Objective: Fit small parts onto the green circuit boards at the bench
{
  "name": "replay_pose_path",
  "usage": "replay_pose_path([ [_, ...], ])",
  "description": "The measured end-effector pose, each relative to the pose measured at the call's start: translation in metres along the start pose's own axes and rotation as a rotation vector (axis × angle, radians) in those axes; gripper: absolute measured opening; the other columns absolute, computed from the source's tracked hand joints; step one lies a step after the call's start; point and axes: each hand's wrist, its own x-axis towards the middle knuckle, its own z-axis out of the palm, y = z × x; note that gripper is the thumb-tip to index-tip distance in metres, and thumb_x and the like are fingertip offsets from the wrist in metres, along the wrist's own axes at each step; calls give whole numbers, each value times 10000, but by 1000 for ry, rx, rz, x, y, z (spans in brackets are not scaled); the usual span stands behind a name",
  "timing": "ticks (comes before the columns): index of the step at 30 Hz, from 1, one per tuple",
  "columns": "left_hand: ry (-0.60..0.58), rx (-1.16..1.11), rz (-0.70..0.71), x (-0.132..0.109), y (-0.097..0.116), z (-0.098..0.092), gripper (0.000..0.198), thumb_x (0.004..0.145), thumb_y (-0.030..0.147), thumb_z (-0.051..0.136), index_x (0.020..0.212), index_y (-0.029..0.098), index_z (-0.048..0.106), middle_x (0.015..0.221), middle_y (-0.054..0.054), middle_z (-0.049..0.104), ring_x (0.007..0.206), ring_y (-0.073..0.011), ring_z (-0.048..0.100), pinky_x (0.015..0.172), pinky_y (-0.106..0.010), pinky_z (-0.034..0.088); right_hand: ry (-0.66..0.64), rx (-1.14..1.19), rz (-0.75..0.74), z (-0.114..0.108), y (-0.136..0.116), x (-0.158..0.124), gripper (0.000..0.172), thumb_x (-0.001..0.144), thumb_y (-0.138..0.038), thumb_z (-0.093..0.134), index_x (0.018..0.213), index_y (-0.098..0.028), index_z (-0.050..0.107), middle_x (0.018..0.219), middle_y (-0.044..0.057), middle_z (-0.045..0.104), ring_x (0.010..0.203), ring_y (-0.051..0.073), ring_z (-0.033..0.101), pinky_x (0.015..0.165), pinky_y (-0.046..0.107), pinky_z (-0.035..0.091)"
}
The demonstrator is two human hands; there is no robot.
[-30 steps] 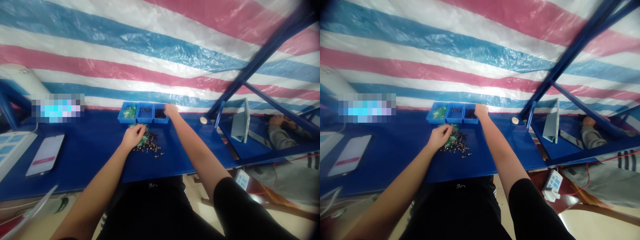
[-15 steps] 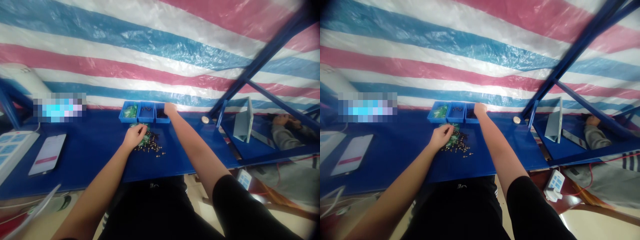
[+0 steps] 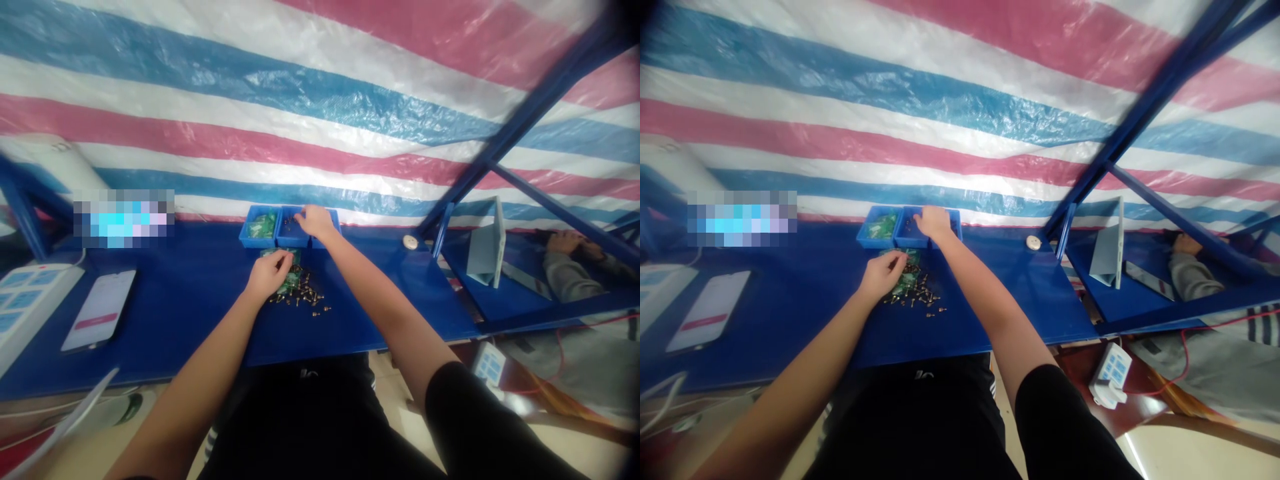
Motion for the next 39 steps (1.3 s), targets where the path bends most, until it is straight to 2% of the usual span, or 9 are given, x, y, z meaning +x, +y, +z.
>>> replay_pose_path([
  [3, 0, 9, -9, 0, 2, 1, 311, 945, 422, 476, 919, 206, 698, 778, -14, 710, 666, -156, 634, 663, -252, 462, 209, -27, 139, 1, 17, -11, 344, 970, -367, 389, 1160, -183, 609, 1261, 155, 584, 1211, 330, 496, 1011, 504, 399],
  [6, 57, 63, -29, 4, 0, 0, 290, 944, 393, 481, 899, 208, 700, 792, -30, 702, 734, -179, 639, 734, -276, 476, 210, 47, 401, 4, 46, -22, 428, 910, -411, 477, 1258, -168, 529, 1312, 193, 528, 1213, 363, 496, 1002, 539, 402],
  [10, 470, 211, -214, 14, -21, -11, 300, 905, 335, 529, 1104, 161, 670, 1100, -135, 664, 1111, -283, 566, 1020, -424, 399, 168, 398, 537, 20, 75, -28, 481, 873, -366, 512, 1293, -133, 492, 1261, 186, 585, 1161, 305, 570, 988, 438, 455],
  [11, 479, 238, -265, 17, -29, -15, 343, 882, 331, 559, 1169, 168, 649, 1166, -139, 643, 1160, -296, 543, 1042, -443, 383, 195, 506, 544, 25, 78, -29, 445, 861, -315, 520, 1266, -131, 514, 1230, 164, 614, 1153, 282, 583, 997, 408, 455],
  [15, 224, 233, -347, 24, -57, -25, 320, 873, 323, 568, 1166, 233, 663, 1185, -80, 660, 1125, -270, 589, 1011, -403, 425, 293, 637, 607, 44, 75, -28, 382, 832, -197, 494, 1206, -157, 558, 1185, 121, 644, 1133, 259, 601, 1016, 407, 450],
  [17, 187, 241, -354, 26, -65, -27, 305, 895, 324, 539, 1155, 229, 666, 1115, -74, 688, 1058, -266, 619, 978, -388, 446, 312, 643, 633, 50, 69, -28, 409, 828, -179, 475, 1230, -163, 548, 1215, 133, 625, 1141, 274, 594, 1016, 449, 449],
  [22, 214, 259, -382, 31, -72, -26, 274, 892, 298, 531, 1103, 207, 680, 1015, -84, 696, 958, -271, 634, 914, -381, 473, 350, 693, 616, 57, 65, -28, 437, 810, -159, 464, 1237, -185, 551, 1202, 123, 631, 1125, 267, 603, 1019, 475, 449],
  [33, 177, 268, -238, 28, -75, -22, 278, 895, 353, 538, 1062, 220, 717, 962, -88, 651, 913, -256, 614, 894, -373, 483, 403, 690, 447, 55, 82, -36, 525, 729, -48, 457, 1233, -120, 587, 1198, 123, 660, 1188, 253, 592, 1081, 398, 418],
  [39, 198, 221, -221, 29, -84, -24, 273, 893, 302, 533, 1076, 214, 716, 990, -81, 673, 920, -245, 618, 922, -364, 472, 393, 702, 435, 57, 75, -37, 480, 723, -56, 462, 1167, -168, 606, 1092, 103, 666, 1084, 253, 627, 1041, 453, 449],
])
